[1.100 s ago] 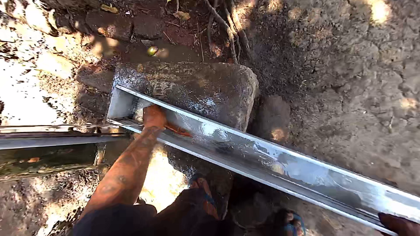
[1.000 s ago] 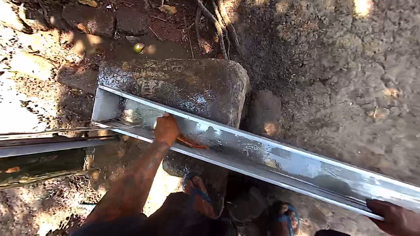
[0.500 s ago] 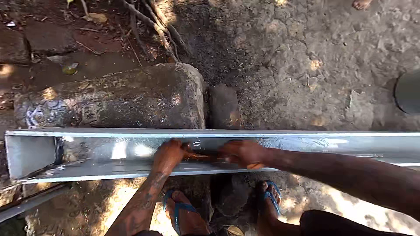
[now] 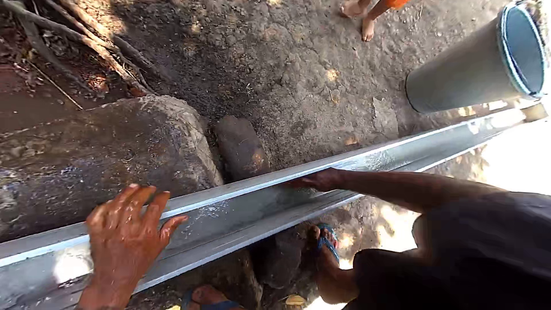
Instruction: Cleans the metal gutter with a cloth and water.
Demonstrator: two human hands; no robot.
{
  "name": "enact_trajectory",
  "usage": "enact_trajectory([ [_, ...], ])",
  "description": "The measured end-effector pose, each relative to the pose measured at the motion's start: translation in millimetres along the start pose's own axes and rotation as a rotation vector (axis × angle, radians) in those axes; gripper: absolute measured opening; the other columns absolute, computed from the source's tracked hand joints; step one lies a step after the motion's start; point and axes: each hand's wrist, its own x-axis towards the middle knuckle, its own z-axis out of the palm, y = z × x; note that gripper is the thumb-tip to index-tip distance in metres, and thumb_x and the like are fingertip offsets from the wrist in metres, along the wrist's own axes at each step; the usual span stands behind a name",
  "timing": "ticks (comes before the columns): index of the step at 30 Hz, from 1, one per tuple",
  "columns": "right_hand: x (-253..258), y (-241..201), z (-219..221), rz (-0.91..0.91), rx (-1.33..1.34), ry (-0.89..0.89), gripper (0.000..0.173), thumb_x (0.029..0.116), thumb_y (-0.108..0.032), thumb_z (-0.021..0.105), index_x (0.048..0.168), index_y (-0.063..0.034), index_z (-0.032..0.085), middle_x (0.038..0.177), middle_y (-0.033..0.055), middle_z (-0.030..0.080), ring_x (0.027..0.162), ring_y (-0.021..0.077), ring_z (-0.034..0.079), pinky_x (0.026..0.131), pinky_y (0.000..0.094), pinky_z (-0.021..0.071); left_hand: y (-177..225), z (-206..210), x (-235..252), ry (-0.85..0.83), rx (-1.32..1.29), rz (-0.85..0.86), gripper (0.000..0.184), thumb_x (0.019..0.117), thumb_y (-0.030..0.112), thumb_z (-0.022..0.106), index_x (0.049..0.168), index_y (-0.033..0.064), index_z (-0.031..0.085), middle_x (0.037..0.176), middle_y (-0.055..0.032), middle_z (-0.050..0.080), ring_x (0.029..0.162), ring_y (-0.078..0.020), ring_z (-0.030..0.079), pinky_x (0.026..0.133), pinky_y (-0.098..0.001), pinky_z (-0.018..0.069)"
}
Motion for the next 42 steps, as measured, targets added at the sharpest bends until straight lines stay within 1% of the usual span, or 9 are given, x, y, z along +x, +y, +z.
enact_trajectory([
  [5, -92, 92, -10, 0.36, -0.269, -0.014, 0.045, 0.0986, -0.003, 0.055, 0.144, -0.0029, 0.053, 0.133, 0.028, 0.061, 0.123, 0.0489, 0.06, 0.099, 0.0673, 0.0484, -15, -2, 51, -0.272, 0.032, -0.007, 0.032, 0.0909, 0.034, 0.075, 0.078, 0.006, 0.067, 0.07, -0.014, 0.065, 0.063, -0.0372, 0.067, 0.052, -0.0538, 0.0482],
  [9, -66, 58, -31, 0.062, -0.426, 0.137, 0.031, 0.0997, -0.007, 0.056, 0.13, -0.0056, 0.062, 0.118, 0.0238, 0.067, 0.104, 0.0452, 0.069, 0.082, 0.0606, 0.0572, -30, 3, 77, -0.411, 0.05, -0.053, 0.04, 0.0957, 0.048, 0.068, 0.081, 0.0103, 0.069, 0.068, -0.0132, 0.065, 0.067, -0.0381, 0.067, 0.058, -0.057, 0.0487],
  [14, 45, -65, -46, -0.418, -0.567, 0.461, 0.059, 0.1038, -0.008, 0.05, 0.157, -0.0323, 0.041, 0.111, 0.0144, 0.068, 0.09, 0.0326, 0.069, 0.069, 0.0466, 0.059, -31, 0, 93, -0.511, 0.055, -0.047, 0.048, 0.0982, 0.056, 0.06, 0.083, 0.0121, 0.07, 0.071, -0.012, 0.067, 0.074, -0.0364, 0.069, 0.065, -0.0563, 0.0515],
  [19, 128, -161, -52, -0.492, -0.667, 0.666, 0.044, 0.0998, -0.006, 0.053, 0.139, -0.0233, 0.063, 0.11, 0.0082, 0.068, 0.091, 0.0275, 0.067, 0.065, 0.0411, 0.0524, -37, -7, 116, -0.737, 0.009, -0.056, 0.052, 0.1008, 0.059, 0.053, 0.087, 0.0113, 0.069, 0.076, -0.0114, 0.067, 0.081, -0.0344, 0.069, 0.073, -0.0553, 0.0533],
  [26, 22, -36, -66, -0.342, -0.72, 0.558, 0.042, 0.1028, -0.009, 0.051, 0.139, -0.0279, 0.062, 0.11, 0.0204, 0.066, 0.095, 0.0415, 0.066, 0.081, 0.0594, 0.0518, -40, -9, 127, -0.778, -0.089, -0.051, 0.067, 0.0972, 0.071, 0.047, 0.086, 0.0087, 0.069, 0.078, -0.0124, 0.066, 0.083, -0.0338, 0.069, 0.075, -0.0562, 0.053],
  [29, 35, -43, -74, -0.283, -0.607, 0.629, 0.045, 0.1032, -0.017, 0.055, 0.147, -0.0259, 0.055, 0.133, 0.0286, 0.06, 0.12, 0.0493, 0.061, 0.099, 0.069, 0.0465, -37, -6, 128, -0.731, -0.101, -0.041, 0.071, 0.0983, 0.072, 0.043, 0.089, 0.0078, 0.07, 0.082, -0.0145, 0.069, 0.086, -0.0355, 0.07, 0.077, -0.058, 0.0542],
  [33, 86, -70, -69, -0.291, -0.556, 0.6, 0.053, 0.1005, -0.016, 0.05, 0.153, -0.0111, 0.048, 0.093, 0.0266, 0.067, 0.063, 0.0435, 0.067, 0.05, 0.0569, 0.0533, -30, -15, 115, -0.678, -0.134, -0.134, 0.065, 0.0967, 0.07, 0.05, 0.095, 0.0086, 0.072, 0.087, -0.014, 0.07, 0.088, -0.0343, 0.07, 0.077, -0.0577, 0.0544],
  [39, 82, -73, -64, -0.417, -0.573, 0.702, 0.05, 0.0999, -0.016, 0.044, 0.148, -0.0098, 0.055, 0.083, 0.021, 0.065, 0.052, 0.0371, 0.062, 0.043, 0.0514, 0.0493, -35, -61, 17, -0.307, -0.113, -0.255, 0.067, 0.0856, 0.072, 0.064, 0.115, 0.0128, 0.073, 0.12, -0.0087, 0.067, 0.115, -0.0278, 0.063, 0.099, -0.0526, 0.0504],
  [42, 84, -69, -64, -0.415, -0.578, 0.715, 0.05, 0.0997, -0.017, 0.043, 0.147, -0.0092, 0.056, 0.08, 0.0204, 0.065, 0.05, 0.0369, 0.061, 0.042, 0.052, 0.0494, -17, -56, -59, -0.234, -0.079, -0.165, 0.081, 0.0825, 0.088, 0.046, 0.095, 0.0127, 0.072, 0.093, -0.0073, 0.07, 0.09, -0.0261, 0.069, 0.083, -0.0488, 0.0545],
])
